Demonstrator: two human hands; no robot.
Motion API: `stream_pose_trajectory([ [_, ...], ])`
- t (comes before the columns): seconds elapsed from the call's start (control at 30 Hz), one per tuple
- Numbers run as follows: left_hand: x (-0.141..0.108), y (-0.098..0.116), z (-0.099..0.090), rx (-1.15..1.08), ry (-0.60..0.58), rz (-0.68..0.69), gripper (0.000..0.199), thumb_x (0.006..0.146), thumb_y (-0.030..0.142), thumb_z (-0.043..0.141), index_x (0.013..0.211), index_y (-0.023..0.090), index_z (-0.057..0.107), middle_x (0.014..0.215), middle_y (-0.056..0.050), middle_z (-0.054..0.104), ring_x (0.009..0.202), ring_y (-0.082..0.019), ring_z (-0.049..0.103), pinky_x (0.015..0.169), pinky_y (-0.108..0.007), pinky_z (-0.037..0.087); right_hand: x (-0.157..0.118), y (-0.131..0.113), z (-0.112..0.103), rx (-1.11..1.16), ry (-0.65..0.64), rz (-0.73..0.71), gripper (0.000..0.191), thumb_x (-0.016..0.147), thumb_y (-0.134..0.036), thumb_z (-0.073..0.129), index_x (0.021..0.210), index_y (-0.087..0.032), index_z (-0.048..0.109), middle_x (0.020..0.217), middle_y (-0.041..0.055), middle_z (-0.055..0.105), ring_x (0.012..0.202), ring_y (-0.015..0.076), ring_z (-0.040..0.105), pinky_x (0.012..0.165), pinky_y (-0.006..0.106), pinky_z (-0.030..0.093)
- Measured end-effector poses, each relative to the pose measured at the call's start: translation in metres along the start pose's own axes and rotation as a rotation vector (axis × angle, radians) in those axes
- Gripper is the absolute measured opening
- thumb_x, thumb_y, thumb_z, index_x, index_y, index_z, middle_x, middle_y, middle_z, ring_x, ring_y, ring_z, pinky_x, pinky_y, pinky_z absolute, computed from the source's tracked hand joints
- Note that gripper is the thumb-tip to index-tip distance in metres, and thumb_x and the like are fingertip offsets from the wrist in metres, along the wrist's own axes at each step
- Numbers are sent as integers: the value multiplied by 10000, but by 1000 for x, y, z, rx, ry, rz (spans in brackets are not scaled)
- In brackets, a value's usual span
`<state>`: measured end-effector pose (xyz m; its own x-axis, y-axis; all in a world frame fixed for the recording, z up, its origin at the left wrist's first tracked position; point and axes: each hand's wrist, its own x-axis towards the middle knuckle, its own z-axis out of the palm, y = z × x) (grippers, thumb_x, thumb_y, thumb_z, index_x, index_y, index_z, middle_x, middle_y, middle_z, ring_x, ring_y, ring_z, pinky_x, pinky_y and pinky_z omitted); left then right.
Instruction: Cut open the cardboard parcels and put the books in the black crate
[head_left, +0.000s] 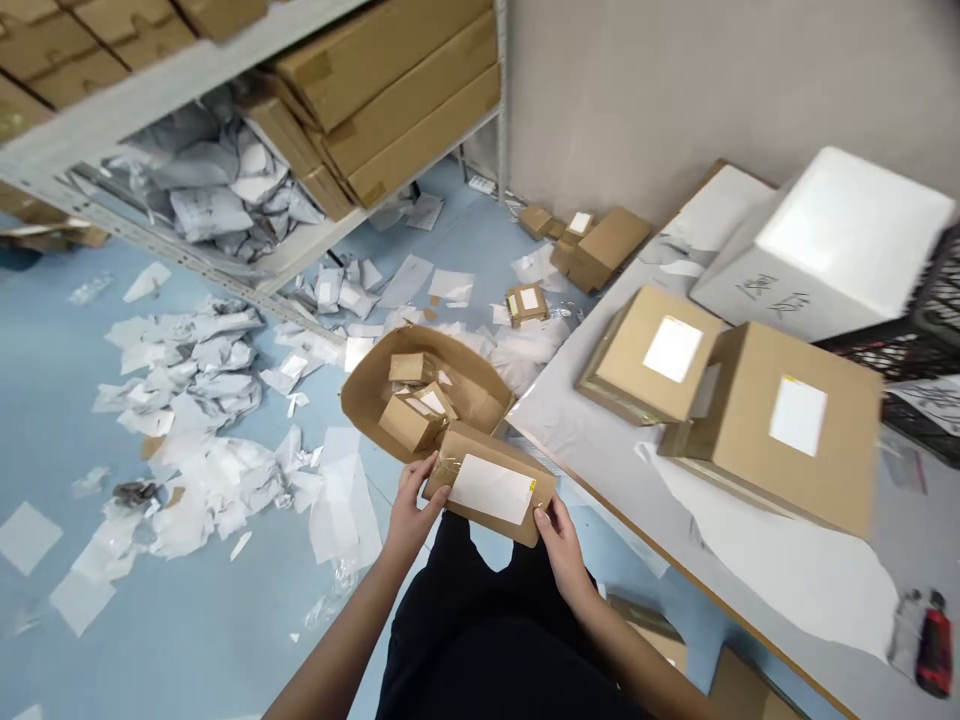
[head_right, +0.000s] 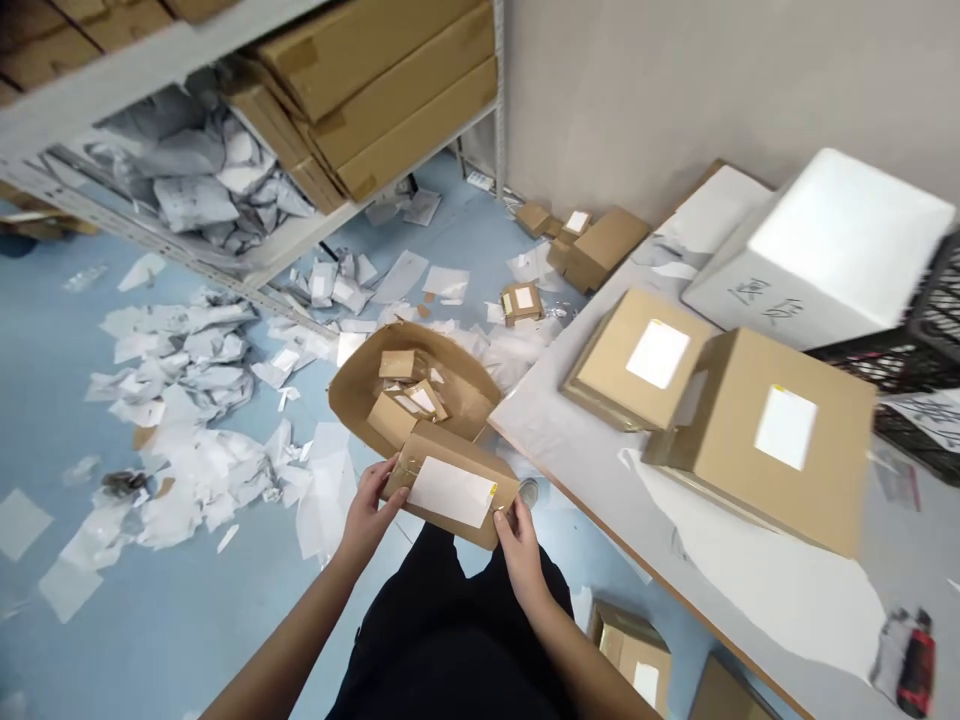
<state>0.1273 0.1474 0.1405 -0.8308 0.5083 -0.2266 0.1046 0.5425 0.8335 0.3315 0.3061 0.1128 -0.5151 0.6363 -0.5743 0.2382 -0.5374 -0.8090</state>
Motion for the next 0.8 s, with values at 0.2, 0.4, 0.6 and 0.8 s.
stream_pose_trajectory([
  [0.2, -24, 77, 51, -42, -118, 130, 523, 842, 458, 584, 1337, 297, 541, 1205, -74, 518, 1195, -252, 531, 1040, -414, 457, -38, -50, -82, 49, 167, -97, 523, 758, -429, 741, 1256, -311, 633, 1339, 10, 601, 1303, 268, 486, 1130, 420, 351],
  [0.4, -27, 123, 94, -54, -346, 274, 540, 854, 456, 582, 1366, 293, 527, 1289, -79, 517, 1208, -255, 544, 1024, -395, 473, -65, -52, -132, 176, 463, -116, 555, 725, -463, 758, 1235, -271, 652, 1361, 23, 592, 1325, 269, 461, 1145, 397, 319],
  [0.6, -31, 168, 136, 16, -602, 528, 564, 875, 420, 571, 1413, 279, 477, 1436, -83, 495, 1336, -289, 435, 1124, -488, 353, -100, -48, -160, 332, 726, -119, 641, 724, -570, 715, 1261, -228, 636, 1401, 41, 564, 1350, 275, 433, 1107, 375, 365],
  [0.8, -51, 218, 192, -68, -838, 767, 513, 888, 304, 561, 1397, 279, 496, 1400, -72, 544, 1308, -247, 469, 1116, -464, 371, -143, -32, -188, 487, 844, -151, 684, 754, -668, 608, 1284, -234, 612, 1284, 48, 644, 1160, 290, 586, 819, 368, 550],
])
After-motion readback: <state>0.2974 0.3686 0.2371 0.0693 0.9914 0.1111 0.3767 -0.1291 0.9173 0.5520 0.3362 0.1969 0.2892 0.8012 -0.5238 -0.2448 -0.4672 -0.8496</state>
